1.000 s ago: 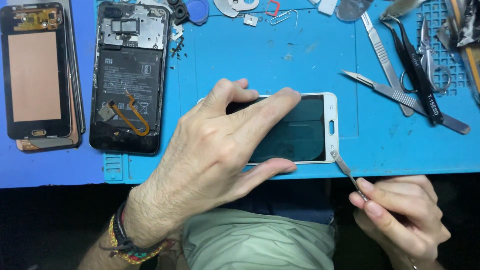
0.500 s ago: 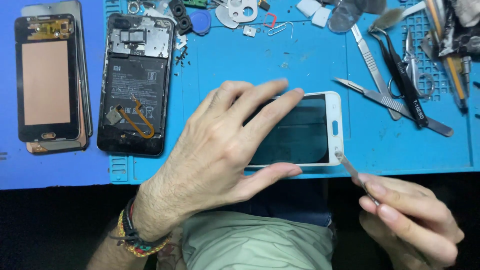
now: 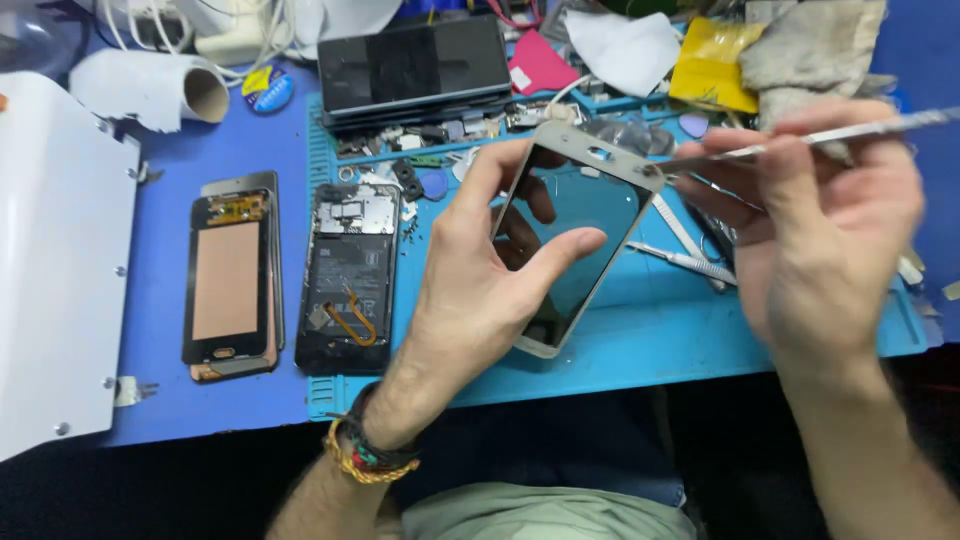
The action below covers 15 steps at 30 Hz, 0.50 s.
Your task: Removing a cracked screen from a smartphone using a metal prying tool
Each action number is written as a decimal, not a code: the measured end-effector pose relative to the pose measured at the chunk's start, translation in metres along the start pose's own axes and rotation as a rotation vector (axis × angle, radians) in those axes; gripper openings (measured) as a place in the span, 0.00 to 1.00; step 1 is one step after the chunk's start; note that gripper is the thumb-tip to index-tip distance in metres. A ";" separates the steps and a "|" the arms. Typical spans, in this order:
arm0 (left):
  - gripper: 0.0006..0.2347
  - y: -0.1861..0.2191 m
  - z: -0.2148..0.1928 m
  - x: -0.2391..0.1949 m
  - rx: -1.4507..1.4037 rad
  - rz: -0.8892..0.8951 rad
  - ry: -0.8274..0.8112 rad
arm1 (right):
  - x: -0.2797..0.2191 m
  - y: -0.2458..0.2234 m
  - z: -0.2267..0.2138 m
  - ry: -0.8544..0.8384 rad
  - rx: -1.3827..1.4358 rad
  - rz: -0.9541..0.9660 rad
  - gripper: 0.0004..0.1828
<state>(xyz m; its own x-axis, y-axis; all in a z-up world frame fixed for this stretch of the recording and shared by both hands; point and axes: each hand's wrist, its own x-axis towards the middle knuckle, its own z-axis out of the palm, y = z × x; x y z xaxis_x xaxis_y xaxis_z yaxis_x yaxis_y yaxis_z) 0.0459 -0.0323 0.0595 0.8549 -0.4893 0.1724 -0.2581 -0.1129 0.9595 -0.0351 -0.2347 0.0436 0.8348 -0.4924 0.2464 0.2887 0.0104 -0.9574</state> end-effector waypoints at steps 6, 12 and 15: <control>0.13 -0.030 0.014 -0.010 -0.659 -0.273 0.093 | 0.051 0.012 0.031 -0.229 0.130 0.434 0.07; 0.14 -0.031 0.008 -0.016 -1.246 -0.412 0.038 | 0.067 0.027 0.047 -0.311 0.113 0.490 0.07; 0.27 -0.034 -0.002 -0.017 -1.318 -0.475 -0.120 | 0.068 0.038 0.052 -0.307 0.184 0.533 0.08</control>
<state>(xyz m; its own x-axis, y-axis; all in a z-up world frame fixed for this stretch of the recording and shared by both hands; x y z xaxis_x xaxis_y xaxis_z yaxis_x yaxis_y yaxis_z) 0.0408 -0.0179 0.0242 0.6796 -0.7116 -0.1783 0.7037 0.5637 0.4325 0.0572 -0.2228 0.0317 0.9743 -0.1073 -0.1978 -0.1497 0.3477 -0.9256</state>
